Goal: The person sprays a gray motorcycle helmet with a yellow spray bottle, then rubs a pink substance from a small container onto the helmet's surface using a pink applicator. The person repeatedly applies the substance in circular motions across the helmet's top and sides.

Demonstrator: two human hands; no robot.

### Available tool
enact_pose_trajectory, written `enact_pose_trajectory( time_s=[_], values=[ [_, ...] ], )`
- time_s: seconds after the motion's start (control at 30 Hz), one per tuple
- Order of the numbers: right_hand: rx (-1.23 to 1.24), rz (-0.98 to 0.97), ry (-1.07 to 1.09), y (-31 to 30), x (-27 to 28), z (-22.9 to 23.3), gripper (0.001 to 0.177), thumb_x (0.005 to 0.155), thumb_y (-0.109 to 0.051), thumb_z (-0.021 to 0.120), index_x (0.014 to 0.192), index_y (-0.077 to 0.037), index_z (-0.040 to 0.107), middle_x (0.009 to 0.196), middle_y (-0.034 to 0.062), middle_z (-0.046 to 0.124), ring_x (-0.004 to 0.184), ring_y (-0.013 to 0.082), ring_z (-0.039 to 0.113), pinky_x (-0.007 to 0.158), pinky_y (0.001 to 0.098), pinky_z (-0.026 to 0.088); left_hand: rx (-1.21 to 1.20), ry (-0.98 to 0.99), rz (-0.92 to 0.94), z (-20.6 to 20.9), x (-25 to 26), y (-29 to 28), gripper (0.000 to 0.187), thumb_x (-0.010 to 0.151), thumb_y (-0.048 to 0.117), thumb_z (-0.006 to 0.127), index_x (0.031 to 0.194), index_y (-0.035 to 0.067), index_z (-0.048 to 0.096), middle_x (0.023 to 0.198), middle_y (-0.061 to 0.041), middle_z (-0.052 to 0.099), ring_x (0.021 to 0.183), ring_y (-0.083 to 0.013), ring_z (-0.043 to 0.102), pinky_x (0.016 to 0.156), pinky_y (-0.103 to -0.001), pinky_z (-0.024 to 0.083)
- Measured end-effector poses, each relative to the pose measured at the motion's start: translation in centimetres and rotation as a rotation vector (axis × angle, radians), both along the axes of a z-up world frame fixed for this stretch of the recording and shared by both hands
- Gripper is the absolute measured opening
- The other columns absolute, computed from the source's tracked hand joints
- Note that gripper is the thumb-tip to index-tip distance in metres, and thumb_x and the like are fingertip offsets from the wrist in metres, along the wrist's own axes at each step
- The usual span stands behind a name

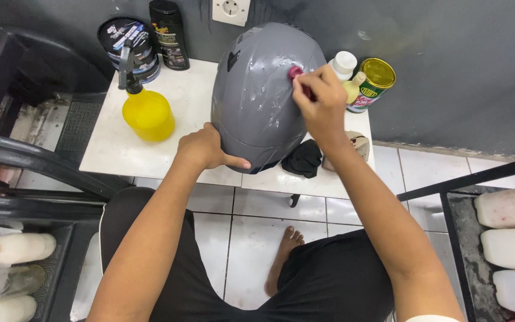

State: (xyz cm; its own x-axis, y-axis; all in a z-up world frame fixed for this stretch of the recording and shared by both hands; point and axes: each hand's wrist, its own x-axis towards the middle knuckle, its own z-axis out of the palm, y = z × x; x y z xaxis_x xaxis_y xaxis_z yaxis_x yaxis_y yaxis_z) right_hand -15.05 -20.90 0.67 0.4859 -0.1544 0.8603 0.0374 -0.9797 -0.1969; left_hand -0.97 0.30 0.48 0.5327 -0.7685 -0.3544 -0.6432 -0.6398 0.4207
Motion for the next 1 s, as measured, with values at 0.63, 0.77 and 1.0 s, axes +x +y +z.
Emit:
enact_pose_trajectory(
  time_s=[0.63,0.77,1.0],
  values=[
    [0.039,-0.034,0.022,1.8,-0.1,-0.5,0.004,0.103,-0.002,0.066,0.099,-0.002,0.066,0.095,0.0056,0.054,0.091,0.0244,0.065,0.079,0.0335,0.054,-0.028,0.003,0.011,0.5,-0.4,0.2,0.114,0.061,0.067,0.084,0.127,-0.021,0.05,0.1,-0.039,0.068,0.091,-0.0477,0.071,0.067,-0.053,0.059],
    [0.014,-0.038,0.084,2.8,-0.1,-1.7,0.008,0.101,-0.003,0.068,0.093,-0.004,0.067,0.089,0.0048,0.054,0.085,0.0251,0.065,0.077,0.0324,0.052,-0.007,0.002,-0.003,0.2,-0.2,0.2,0.118,0.062,0.07,0.081,0.129,-0.021,0.047,0.103,-0.039,0.068,0.092,-0.0467,0.071,0.067,-0.052,0.06],
    [0.057,-0.123,-0.006,0.8,0.0,-0.8,0.011,0.104,-0.005,0.065,0.093,-0.006,0.061,0.088,0.0061,0.053,0.081,0.0295,0.062,0.075,0.037,0.049,0.01,0.006,-0.004,0.4,-0.2,0.1,0.119,0.061,0.071,0.081,0.13,-0.02,0.047,0.103,-0.038,0.068,0.092,-0.0459,0.072,0.067,-0.051,0.06]
  ],
)
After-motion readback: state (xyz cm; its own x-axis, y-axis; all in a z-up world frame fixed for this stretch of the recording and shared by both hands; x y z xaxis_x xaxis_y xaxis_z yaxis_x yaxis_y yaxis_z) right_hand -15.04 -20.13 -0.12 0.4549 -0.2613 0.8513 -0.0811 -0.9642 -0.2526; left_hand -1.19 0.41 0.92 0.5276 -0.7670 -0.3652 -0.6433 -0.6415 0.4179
